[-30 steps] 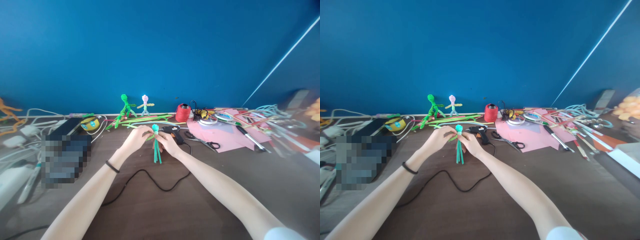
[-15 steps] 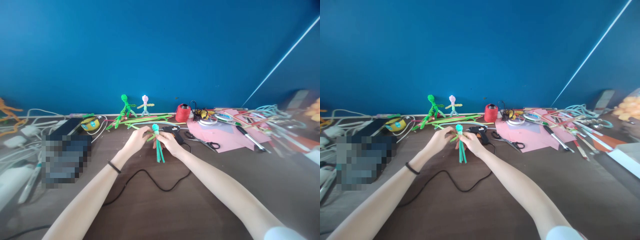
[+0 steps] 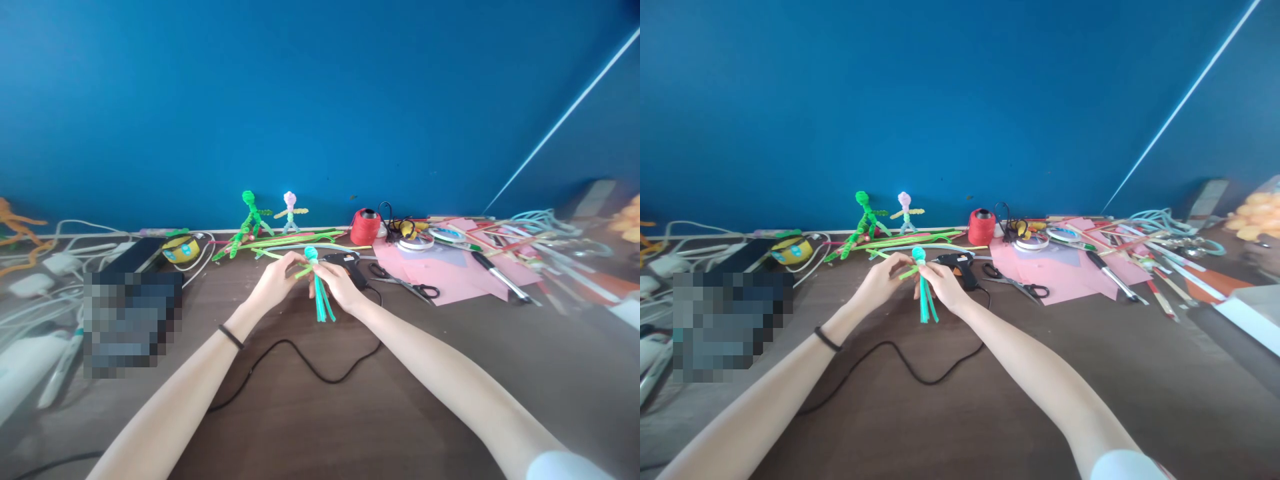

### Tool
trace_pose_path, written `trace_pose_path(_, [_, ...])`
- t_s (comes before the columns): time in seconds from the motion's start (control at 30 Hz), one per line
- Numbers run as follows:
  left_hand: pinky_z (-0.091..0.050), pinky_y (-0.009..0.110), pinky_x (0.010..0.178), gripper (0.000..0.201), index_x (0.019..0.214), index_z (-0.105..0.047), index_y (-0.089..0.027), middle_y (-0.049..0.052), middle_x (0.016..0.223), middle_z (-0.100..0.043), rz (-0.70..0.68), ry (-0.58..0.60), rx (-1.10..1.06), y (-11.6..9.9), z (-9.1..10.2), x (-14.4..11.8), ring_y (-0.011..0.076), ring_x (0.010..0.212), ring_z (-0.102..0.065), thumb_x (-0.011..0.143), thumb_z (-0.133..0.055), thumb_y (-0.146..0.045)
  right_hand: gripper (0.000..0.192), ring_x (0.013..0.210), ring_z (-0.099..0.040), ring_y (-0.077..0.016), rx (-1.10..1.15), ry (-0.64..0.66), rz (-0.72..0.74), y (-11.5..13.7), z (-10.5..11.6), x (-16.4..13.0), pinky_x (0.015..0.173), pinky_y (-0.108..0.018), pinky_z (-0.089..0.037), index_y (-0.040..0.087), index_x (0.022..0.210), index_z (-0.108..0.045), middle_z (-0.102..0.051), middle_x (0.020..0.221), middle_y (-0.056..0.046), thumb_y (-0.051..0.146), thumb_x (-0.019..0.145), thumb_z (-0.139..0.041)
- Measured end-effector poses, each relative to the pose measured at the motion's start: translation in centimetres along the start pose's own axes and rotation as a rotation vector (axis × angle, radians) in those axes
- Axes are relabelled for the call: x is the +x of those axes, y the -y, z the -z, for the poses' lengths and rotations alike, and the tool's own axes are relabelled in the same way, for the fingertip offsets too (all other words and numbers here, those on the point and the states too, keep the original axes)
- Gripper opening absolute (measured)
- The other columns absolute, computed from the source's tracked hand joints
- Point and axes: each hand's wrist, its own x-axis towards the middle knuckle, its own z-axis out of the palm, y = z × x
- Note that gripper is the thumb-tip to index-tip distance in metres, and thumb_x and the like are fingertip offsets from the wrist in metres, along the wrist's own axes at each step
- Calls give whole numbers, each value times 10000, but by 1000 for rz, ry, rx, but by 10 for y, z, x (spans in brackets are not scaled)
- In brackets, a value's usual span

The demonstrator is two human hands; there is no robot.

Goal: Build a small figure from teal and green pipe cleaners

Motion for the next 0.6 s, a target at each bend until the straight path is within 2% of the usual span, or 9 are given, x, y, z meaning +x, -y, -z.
trace_pose_path(0.2, [-432, 241, 692, 189, 842, -586, -182, 4, 823, -655, 70, 6, 16, -10, -1, -2, 132, 704, -557, 781, -503, -340, 356, 405, -476, -108, -20, -32, 12, 4, -2, -2, 389, -218, -305, 165, 713, -508, -554, 487, 7, 509, 802, -479])
trace_pose_path(0.4, [-398, 242, 614, 232, 722, -575, -159, -3, 674, -598, 137, -23, -34, -13, -2, 0, 132, 635, -515, 764, -501, -375, 349, 437, -479, -109, -22, -36, 39, 6, 0, -1, 425, -229, -333, 170, 692, -506, -538, 505, 11, 506, 785, -518])
trace_pose_path(0.6, [-402, 253, 618, 241, 666, -574, -153, 1, 640, -592, 213, -58, -102, -16, -6, 2, 132, 625, -519, 732, -535, -382, 375, 444, -465, -108, -55, -58, 69, 8, 1, 0, 449, -238, -357, 178, 684, -492, -520, 500, 20, 542, 768, -517])
